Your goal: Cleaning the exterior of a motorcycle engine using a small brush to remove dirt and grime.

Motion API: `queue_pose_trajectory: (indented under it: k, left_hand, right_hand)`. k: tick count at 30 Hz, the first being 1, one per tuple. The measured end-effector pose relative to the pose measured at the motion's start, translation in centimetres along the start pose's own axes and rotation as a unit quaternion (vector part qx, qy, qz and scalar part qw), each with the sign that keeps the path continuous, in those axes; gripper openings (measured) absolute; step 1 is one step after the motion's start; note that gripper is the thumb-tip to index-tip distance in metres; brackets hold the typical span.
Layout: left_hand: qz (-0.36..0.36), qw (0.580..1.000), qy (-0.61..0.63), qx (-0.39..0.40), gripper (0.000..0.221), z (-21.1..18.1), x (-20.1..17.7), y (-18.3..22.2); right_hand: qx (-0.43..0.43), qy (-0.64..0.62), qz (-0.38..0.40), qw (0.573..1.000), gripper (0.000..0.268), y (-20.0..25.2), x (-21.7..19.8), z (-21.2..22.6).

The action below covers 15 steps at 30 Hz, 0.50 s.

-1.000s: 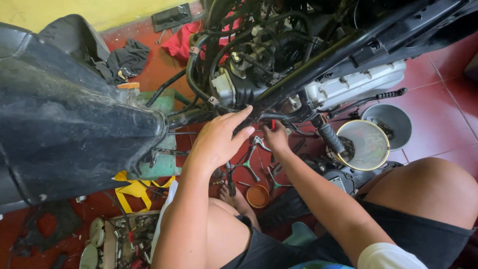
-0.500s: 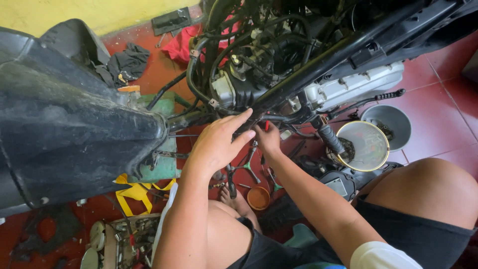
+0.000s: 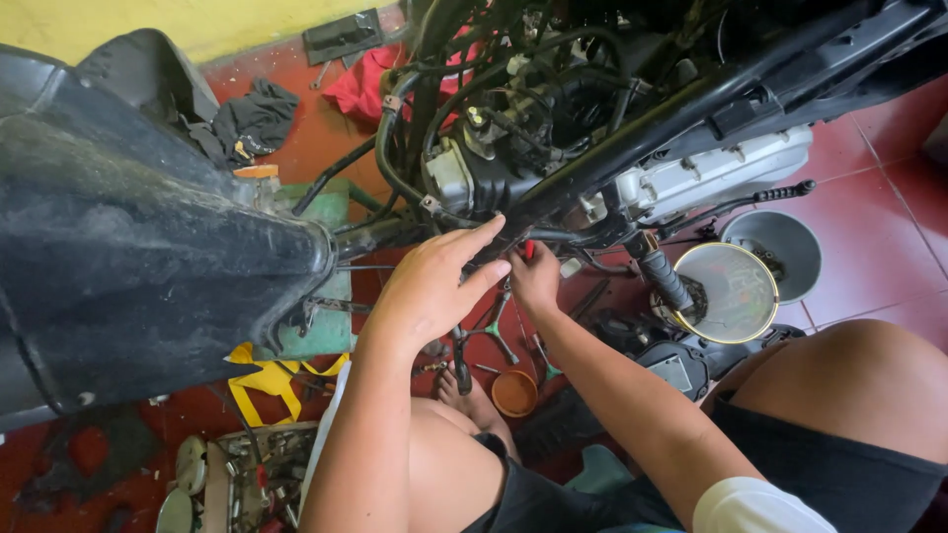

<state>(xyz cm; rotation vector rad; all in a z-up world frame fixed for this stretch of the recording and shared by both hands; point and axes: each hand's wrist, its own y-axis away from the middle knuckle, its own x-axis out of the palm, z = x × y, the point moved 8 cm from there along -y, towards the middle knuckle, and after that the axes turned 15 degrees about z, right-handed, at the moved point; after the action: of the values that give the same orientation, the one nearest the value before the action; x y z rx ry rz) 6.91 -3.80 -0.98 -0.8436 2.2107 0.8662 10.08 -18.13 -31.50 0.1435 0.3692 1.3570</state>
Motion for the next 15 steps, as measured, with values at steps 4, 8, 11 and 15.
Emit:
queue_pose_trajectory:
  k: [4,8,11,15]
  left_hand:
    - [0.006,1.000,0.005,-0.005,0.054,-0.1,-0.2,0.2]
    - [0.014,1.000,0.009,-0.004,0.055,-0.2,-0.1,0.2]
    - [0.010,1.000,0.002,0.004,0.055,-0.2,-0.1,0.4]
    - [0.010,1.000,0.000,0.006,0.056,0.1,0.0,0.2]
  right_hand:
    - [-0.011,0.014,-0.005,1.000,0.013,0.5,-0.2,0.9]
    - [-0.017,0.007,-0.002,1.000,0.013,0.3,-0.1,-0.1]
    - [-0.046,-0.043,-0.017,0.998,0.013,0.3,-0.2,-0.3]
    - [-0.069,-0.079,-0.034,0.994,0.031,2.4,-0.6,2.9]
